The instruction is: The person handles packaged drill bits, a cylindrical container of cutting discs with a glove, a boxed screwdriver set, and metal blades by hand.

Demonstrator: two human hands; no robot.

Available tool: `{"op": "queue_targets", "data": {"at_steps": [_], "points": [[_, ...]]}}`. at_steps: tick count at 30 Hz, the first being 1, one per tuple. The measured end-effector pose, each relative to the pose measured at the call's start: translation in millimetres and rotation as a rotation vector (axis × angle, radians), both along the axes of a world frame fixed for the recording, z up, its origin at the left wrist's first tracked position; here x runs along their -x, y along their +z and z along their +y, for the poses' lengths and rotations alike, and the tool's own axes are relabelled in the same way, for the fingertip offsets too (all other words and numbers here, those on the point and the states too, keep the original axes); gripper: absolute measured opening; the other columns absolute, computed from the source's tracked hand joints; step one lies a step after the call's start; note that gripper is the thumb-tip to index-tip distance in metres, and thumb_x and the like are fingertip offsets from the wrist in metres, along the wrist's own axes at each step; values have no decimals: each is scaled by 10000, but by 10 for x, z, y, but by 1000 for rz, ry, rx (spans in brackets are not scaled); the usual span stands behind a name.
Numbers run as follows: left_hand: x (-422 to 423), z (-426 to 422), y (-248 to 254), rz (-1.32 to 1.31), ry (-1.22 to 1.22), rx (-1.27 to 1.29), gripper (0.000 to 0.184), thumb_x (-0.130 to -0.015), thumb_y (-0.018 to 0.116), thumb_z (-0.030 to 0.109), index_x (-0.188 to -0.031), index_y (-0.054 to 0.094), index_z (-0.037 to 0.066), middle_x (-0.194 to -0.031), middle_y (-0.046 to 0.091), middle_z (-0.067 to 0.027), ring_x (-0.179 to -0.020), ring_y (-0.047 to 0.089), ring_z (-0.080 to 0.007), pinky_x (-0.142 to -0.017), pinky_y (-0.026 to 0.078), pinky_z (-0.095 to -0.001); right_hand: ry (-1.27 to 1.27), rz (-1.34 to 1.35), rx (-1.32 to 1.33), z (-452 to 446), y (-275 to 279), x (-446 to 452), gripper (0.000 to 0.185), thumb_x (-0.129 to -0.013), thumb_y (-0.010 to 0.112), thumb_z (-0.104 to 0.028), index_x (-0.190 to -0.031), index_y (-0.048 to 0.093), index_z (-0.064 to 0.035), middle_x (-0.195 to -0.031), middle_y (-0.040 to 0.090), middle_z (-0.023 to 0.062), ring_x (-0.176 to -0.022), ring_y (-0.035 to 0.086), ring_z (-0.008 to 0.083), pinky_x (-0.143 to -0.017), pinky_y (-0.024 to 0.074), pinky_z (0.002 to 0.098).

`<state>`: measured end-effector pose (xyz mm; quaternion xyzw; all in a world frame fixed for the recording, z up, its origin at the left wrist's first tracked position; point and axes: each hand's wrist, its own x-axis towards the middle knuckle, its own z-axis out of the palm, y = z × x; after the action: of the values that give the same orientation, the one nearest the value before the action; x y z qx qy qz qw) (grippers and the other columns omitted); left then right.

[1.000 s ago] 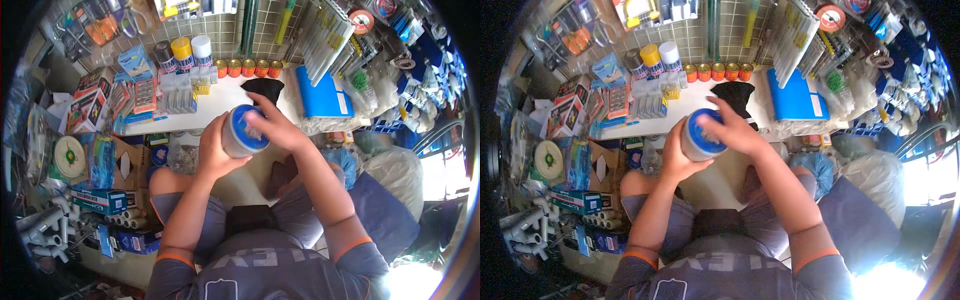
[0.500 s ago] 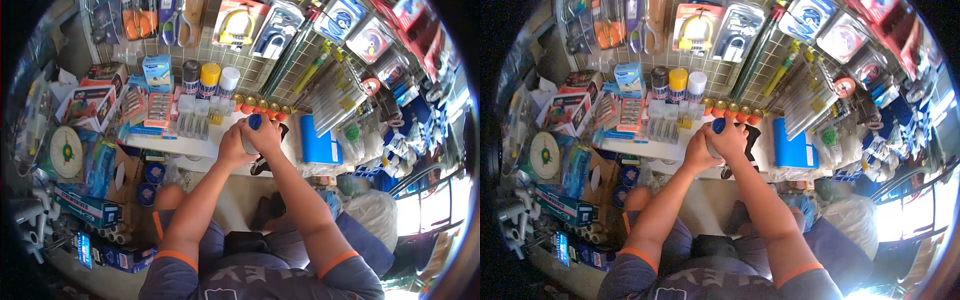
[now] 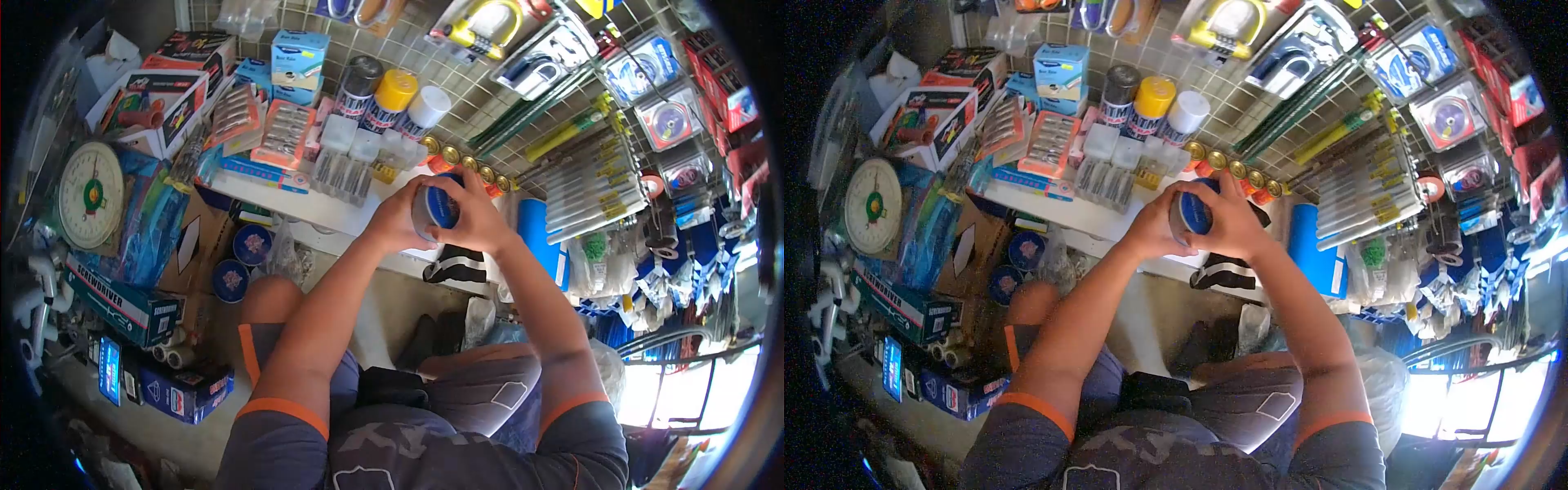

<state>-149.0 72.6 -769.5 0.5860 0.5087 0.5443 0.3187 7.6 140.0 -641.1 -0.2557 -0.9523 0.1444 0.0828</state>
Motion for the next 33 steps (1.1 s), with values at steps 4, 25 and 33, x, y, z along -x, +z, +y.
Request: {"op": "queue_targets", "data": {"at_steps": [4,25,33], "points": [[-25,76,-116,-53,-48,-138,1217,-477,980,239,-1494,334,68,-1472,458,-210,-1324,496,-383,-1114,413,-458,-54,72,68,202,54,59,569,-799,766,-513,-1200,650,-127,-1154,595,251,-1124,586,422,-979,466,488],[-226,110,35,37,209,-131,1048,-535,916,388,-1406,453,34,-1311,595,-184,-1164,627,-351,-992,516,-426,-269,177,-324,-69,-417,101,739,-680,813,-450,-1335,631,-160,-1300,525,309,-1157,522,480,-1002,447,542],[-287,151,-22,12,236,-164,1113,-528,940,352,-1442,401,15,-1370,558,-213,-1239,576,-378,-1046,476,-444,-127,78,-206,42,-239,-22,862,-706,828,-473,-1436,537,-120,-1305,531,266,-1227,503,444,-1067,407,493]]}}
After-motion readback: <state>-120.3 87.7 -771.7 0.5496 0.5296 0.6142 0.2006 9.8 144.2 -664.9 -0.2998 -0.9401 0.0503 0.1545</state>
